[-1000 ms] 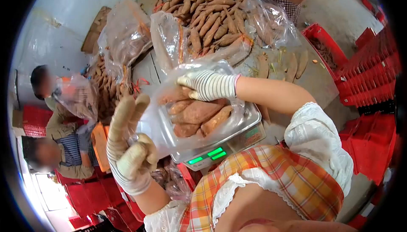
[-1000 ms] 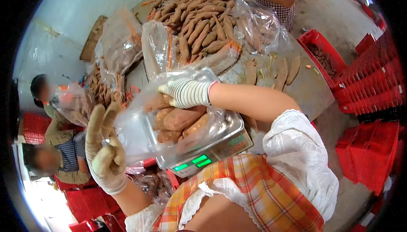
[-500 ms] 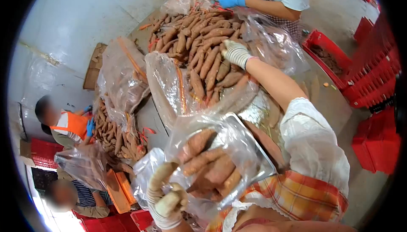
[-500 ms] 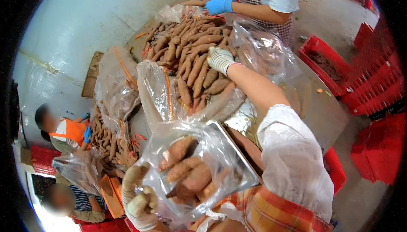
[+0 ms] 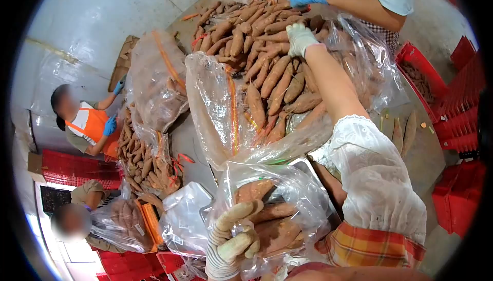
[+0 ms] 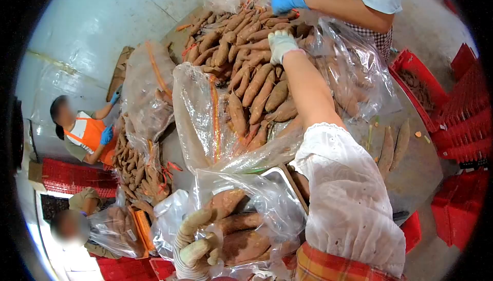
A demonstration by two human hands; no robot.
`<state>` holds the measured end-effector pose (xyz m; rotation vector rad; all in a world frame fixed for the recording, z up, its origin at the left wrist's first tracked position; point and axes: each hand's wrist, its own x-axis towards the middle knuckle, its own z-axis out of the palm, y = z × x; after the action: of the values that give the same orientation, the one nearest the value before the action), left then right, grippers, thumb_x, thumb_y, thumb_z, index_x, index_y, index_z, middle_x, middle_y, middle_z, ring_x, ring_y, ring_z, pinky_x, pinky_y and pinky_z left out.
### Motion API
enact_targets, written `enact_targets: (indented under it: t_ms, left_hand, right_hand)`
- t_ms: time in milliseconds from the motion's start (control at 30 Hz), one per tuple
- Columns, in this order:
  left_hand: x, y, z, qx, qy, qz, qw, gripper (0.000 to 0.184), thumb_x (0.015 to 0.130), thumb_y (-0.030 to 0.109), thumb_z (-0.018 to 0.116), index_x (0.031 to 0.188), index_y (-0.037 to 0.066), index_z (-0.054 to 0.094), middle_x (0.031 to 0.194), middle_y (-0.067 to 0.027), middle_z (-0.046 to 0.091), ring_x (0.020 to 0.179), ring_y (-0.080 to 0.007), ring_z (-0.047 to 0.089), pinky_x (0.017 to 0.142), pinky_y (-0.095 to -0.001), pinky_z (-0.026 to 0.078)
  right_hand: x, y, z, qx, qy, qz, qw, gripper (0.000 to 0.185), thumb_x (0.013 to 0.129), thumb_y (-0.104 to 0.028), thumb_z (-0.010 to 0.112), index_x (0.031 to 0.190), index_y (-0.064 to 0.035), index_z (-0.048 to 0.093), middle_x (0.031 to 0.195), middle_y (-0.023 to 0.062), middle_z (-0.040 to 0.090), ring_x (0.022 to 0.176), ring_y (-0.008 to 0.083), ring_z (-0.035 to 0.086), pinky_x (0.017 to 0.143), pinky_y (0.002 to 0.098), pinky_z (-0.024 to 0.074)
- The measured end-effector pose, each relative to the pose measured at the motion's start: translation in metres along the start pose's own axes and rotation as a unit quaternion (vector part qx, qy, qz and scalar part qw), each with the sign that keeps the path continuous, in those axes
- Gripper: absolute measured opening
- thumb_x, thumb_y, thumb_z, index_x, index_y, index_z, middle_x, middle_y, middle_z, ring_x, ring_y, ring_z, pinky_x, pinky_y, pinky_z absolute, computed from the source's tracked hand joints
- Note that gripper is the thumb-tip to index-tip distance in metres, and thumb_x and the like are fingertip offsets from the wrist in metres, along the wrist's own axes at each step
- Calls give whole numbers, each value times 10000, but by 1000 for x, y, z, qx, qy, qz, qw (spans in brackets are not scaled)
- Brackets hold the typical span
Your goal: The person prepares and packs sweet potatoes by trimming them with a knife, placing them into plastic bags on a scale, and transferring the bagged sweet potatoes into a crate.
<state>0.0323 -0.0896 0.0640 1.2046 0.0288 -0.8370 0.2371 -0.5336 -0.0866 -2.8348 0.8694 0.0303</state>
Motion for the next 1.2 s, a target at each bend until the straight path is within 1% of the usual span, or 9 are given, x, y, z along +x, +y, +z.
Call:
enact_targets:
  t_ms: [333, 400, 533, 667, 800, 900, 1000, 1133, 1200]
  left_hand:
    - [-6, 0, 26, 32, -81, 20, 996, 495, 788, 91, 625, 1246, -30, 482, 1189, -189, 560, 547, -113, 497, 507, -224, 422]
    - [-6, -3, 37, 18, -100, 25, 995, 476, 803, 98, 610, 1246, -26, 485, 1186, -169, 561, 569, -110, 495, 519, -222, 412]
    - [-9, -4, 45, 17, -127, -16, 992, 464, 822, 99, 585, 1256, -22, 473, 1189, -157, 556, 575, -111, 481, 544, -229, 416]
    - [-9, -1, 47, 60, -135, -12, 989, 450, 840, 102, 561, 1261, -23, 458, 1172, -151, 565, 570, -114, 487, 539, -226, 414]
    - [-3, 1, 49, 74, -102, 3, 992, 413, 857, 124, 541, 1237, -25, 482, 1155, -153, 577, 574, -111, 507, 526, -214, 420]
    - [6, -4, 45, 34, -91, 10, 995, 396, 859, 122, 532, 1226, -22, 496, 1129, -153, 594, 573, -116, 516, 528, -224, 433]
    - [9, -6, 51, 34, -78, -2, 996, 392, 855, 110, 526, 1223, -22, 503, 1114, -158, 602, 594, -120, 530, 530, -214, 442]
    - [12, -6, 58, 42, -90, 10, 995, 404, 856, 121, 540, 1231, -21, 501, 1120, -173, 593, 629, -121, 540, 530, -202, 445]
    - [14, -1, 60, 43, -72, 25, 996, 407, 858, 133, 548, 1232, -21, 501, 1124, -176, 588, 637, -119, 541, 531, -201, 444]
  right_hand:
    - [-62, 9, -65, -58, 34, -124, 990, 896, 612, -391, 760, 1302, 24, 368, 1255, 238, 477, 1143, 353, 500, 917, 393, 446]
    - [-78, 20, -78, 57, -103, -55, 992, 927, 625, -423, 736, 1325, 50, 355, 1301, 267, 446, 1189, 367, 464, 954, 386, 416]
    - [-89, 51, -37, 273, -70, -101, 954, 925, 638, -446, 706, 1329, 61, 357, 1294, 264, 463, 1194, 344, 469, 1008, 360, 361]
    - [-118, 25, -52, 209, -96, -175, 957, 740, 725, -346, 627, 1386, -150, 359, 1243, 237, 514, 1147, 366, 502, 963, 381, 401]
    - [-117, 13, -38, 232, -86, -274, 929, 737, 714, -387, 698, 1336, -101, 425, 1196, 200, 566, 1079, 344, 557, 923, 394, 429]
    - [-135, 14, -23, 272, -208, -227, 912, 703, 730, -441, 683, 1248, -11, 484, 1198, 208, 560, 1096, 321, 547, 944, 371, 412]
    - [-137, -6, 19, 296, -21, -86, 951, 721, 817, -506, 539, 1298, 14, 407, 1194, 244, 546, 1088, 340, 548, 935, 374, 414]
    - [-138, -40, -2, 180, -144, 2, 973, 1023, 733, -533, 640, 1430, 18, 134, 1115, 236, 591, 982, 310, 611, 822, 369, 484]
    - [-125, -42, 7, 235, -126, -33, 963, 920, 725, -431, 642, 1403, 34, 230, 1147, 241, 572, 980, 319, 606, 837, 386, 471]
